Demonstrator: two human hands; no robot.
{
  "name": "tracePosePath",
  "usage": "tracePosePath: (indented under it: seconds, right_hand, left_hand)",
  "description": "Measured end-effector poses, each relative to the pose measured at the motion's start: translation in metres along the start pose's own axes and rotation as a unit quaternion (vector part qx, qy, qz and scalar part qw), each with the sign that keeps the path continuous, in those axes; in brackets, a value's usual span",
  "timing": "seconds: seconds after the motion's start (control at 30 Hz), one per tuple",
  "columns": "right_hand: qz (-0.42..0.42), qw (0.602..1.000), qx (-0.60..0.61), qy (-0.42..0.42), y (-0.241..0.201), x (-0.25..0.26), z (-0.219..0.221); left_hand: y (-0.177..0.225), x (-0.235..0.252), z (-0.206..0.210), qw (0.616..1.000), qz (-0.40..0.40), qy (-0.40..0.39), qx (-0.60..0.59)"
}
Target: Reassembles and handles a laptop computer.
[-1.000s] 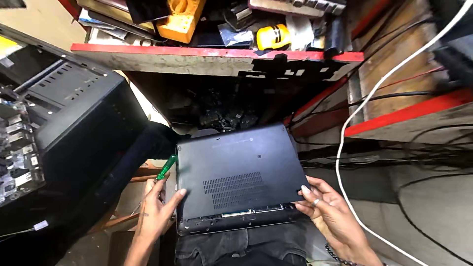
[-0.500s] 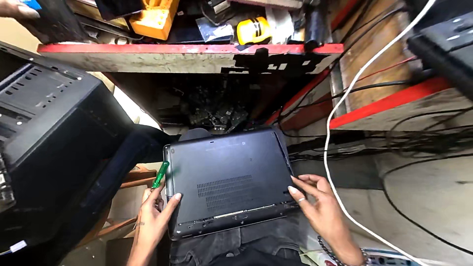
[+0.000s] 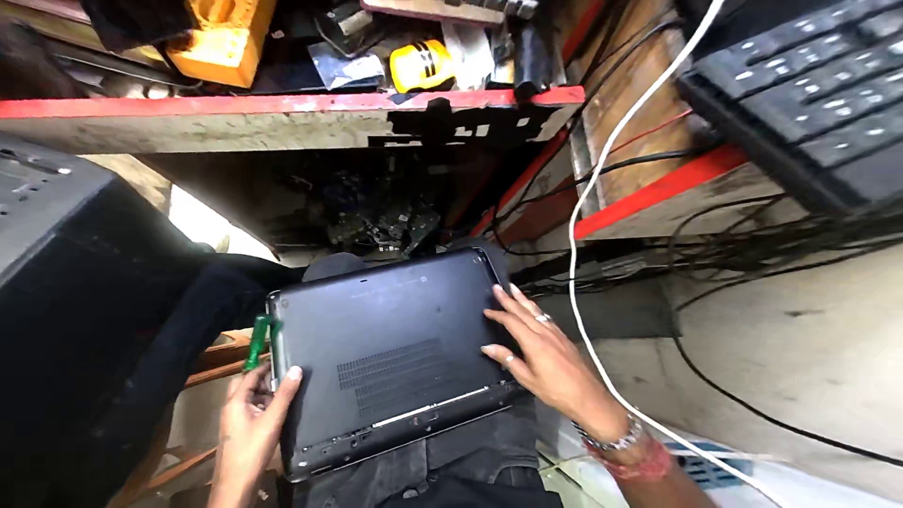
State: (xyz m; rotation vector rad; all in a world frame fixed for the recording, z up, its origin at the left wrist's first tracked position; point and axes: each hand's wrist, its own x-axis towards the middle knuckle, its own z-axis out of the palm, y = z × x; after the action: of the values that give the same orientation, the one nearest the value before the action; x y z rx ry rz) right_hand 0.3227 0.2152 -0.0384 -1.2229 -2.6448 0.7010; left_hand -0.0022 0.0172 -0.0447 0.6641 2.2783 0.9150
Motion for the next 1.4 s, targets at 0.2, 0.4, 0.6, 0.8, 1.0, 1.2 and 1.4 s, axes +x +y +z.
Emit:
tracePosePath:
  seconds: [0.2, 0.4, 0.6, 0.8, 1.0, 1.2, 1.4]
  right_hand:
    - [-0.115, 0.991, -0.001, -0.067, -0.038, 0.082, 0.006]
    - [-0.066, 0.943, -0.109, -0.307, -0.061, 0.150, -0.001]
    - [-0.048, 0.915, -0.172, -0.361, -0.071, 0.162, 0.001]
    - [-0.033, 0.919, -0.154, -0.360, -0.070, 0.148, 0.000]
    - [-0.055, 0.930, -0.119, -0.342, -0.059, 0.141, 0.001]
    - [-0.106, 0.933, -0.107, -0.327, -0.055, 0.134, 0.003]
    - [-0.101, 0.957, -0.081, -0.259, -0.074, 0.083, 0.002]
  left_hand:
    - [0.017, 0.019, -0.002, 0.996, 0.015, -0.006, 0.092]
    - [0.011, 0.023, -0.003, 0.992, 0.047, -0.014, 0.114]
    - [0.009, 0.024, -0.002, 0.991, 0.055, -0.028, 0.115]
    - [0.009, 0.019, -0.004, 0.992, 0.049, -0.056, 0.099]
    - [0.010, 0.015, -0.003, 0.991, 0.056, -0.053, 0.108]
    - [0.025, 0.025, -0.010, 0.965, 0.179, 0.049, 0.188]
    - [0.088, 0.063, 0.027, 0.895, 0.337, -0.042, 0.289]
